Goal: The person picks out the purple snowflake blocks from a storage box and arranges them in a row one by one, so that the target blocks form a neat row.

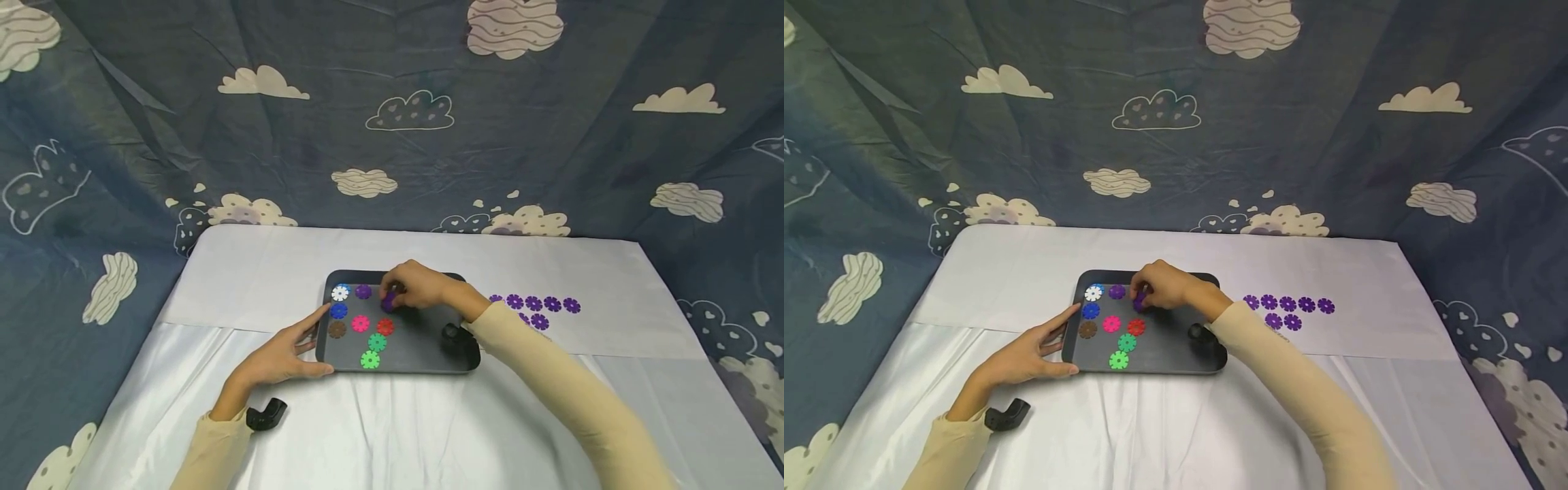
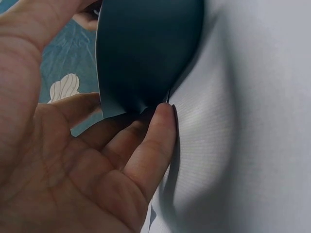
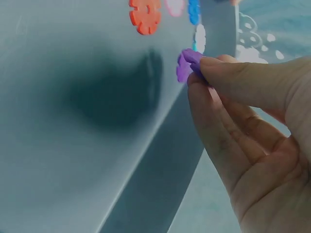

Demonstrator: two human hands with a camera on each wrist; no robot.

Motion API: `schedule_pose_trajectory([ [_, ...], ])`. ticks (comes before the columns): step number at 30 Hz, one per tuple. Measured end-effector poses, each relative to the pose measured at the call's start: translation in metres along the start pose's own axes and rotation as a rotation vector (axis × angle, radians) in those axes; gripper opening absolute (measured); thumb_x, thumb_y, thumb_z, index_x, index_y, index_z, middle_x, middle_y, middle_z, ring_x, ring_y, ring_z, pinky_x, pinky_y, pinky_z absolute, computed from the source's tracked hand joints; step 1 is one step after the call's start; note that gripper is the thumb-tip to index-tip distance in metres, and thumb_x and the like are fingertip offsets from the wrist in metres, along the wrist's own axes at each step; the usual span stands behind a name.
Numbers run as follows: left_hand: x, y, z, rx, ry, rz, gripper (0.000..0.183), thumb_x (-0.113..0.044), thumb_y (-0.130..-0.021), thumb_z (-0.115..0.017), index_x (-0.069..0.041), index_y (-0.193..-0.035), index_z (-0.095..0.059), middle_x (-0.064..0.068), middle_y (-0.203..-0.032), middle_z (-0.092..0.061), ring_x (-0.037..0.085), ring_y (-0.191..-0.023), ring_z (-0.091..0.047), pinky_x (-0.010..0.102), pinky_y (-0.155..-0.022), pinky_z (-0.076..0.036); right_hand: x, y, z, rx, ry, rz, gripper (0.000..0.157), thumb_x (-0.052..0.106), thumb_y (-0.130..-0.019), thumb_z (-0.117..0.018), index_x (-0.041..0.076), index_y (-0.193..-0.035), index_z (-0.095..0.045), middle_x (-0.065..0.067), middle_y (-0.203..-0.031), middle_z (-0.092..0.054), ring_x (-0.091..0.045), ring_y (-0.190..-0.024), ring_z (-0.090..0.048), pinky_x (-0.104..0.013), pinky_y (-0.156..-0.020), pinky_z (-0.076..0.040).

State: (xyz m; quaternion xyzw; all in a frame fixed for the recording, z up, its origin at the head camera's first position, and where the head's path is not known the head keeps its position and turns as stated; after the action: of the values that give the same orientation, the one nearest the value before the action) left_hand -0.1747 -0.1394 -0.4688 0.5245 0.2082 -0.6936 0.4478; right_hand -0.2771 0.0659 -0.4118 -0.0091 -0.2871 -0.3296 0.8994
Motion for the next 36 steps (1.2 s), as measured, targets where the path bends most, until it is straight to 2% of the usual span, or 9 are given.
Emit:
schedule_pose_trajectory([
  [9,0.000,0.000,-0.001,0.000,0.006,0.007,0.112,-0.027,-0.078,-0.088,-0.023,-0.163,-0.015,0.017,-0.167,-0.014,0.034,-0.152,-0.022,0.040,-0.117,-0.041,-0.018,0.028,0.018,-0.130,-0.104,-0.004,0.015,0.001,-0.088,-0.073,0.009,-0.101,-0.077,-0.001,-0.100,-0.077,-0.012,-0.091,-0.071,-0.029,-0.083,-0.062],
  [15,0.001,0.000,-0.001,-0.003,0.016,0.014,0.112,-0.026,-0.078,-0.088,-0.024,-0.163,-0.015,0.016,-0.167,-0.014,0.034,-0.153,-0.021,0.042,-0.118,-0.040,-0.034,0.052,0.032,-0.243,-0.189,-0.049,0.015,0.001,-0.087,-0.075,0.009,-0.100,-0.078,-0.003,-0.099,-0.077,-0.015,-0.089,-0.072,-0.031,-0.080,-0.063],
  [22,0.001,0.001,-0.002,-0.004,0.009,0.020,0.111,-0.026,-0.078,-0.088,-0.024,-0.163,-0.015,0.017,-0.167,-0.013,0.035,-0.152,-0.021,0.043,-0.118,-0.040,-0.048,0.078,0.040,-0.328,-0.223,-0.070,0.017,0.002,-0.088,-0.076,0.010,-0.103,-0.078,-0.005,-0.103,-0.076,-0.020,-0.095,-0.073,-0.036,-0.085,-0.064],
  [27,0.001,0.000,-0.002,-0.006,0.016,0.019,0.112,-0.025,-0.078,-0.088,-0.024,-0.163,-0.015,0.016,-0.167,-0.012,0.034,-0.153,-0.021,0.043,-0.118,-0.039,-0.060,0.102,0.043,-0.379,-0.262,-0.152,0.017,0.005,-0.090,-0.074,0.011,-0.106,-0.077,-0.007,-0.106,-0.076,-0.022,-0.097,-0.073,-0.037,-0.086,-0.064],
  [31,0.000,0.000,-0.003,-0.003,0.019,0.014,0.112,-0.025,-0.078,-0.088,-0.024,-0.163,-0.015,0.016,-0.167,-0.011,0.035,-0.153,-0.020,0.043,-0.118,-0.039,-0.075,0.123,0.041,-0.416,-0.310,-0.228,0.016,0.011,-0.093,-0.073,0.013,-0.108,-0.077,-0.008,-0.107,-0.076,-0.025,-0.096,-0.073,-0.032,-0.082,-0.063],
  [36,-0.001,0.000,-0.002,-0.003,0.017,0.013,0.112,-0.024,-0.078,-0.088,-0.024,-0.163,-0.015,0.016,-0.167,-0.011,0.035,-0.153,-0.020,0.043,-0.118,-0.039,-0.090,0.152,0.041,-0.486,-0.307,-0.301,0.017,0.018,-0.096,-0.070,0.014,-0.111,-0.077,-0.007,-0.110,-0.075,-0.026,-0.099,-0.071,-0.018,-0.080,-0.059],
])
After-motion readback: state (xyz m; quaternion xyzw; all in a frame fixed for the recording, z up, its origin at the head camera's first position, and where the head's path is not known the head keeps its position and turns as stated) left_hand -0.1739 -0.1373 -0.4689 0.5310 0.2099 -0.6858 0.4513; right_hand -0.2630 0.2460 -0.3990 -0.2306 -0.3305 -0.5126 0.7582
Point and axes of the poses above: each hand's wrist, its own y-axis away from the middle knuckle, its own z-axis out of the back of the hand, x = y × z, the point moved 7 cm from there along -y, towards the middle knuckle
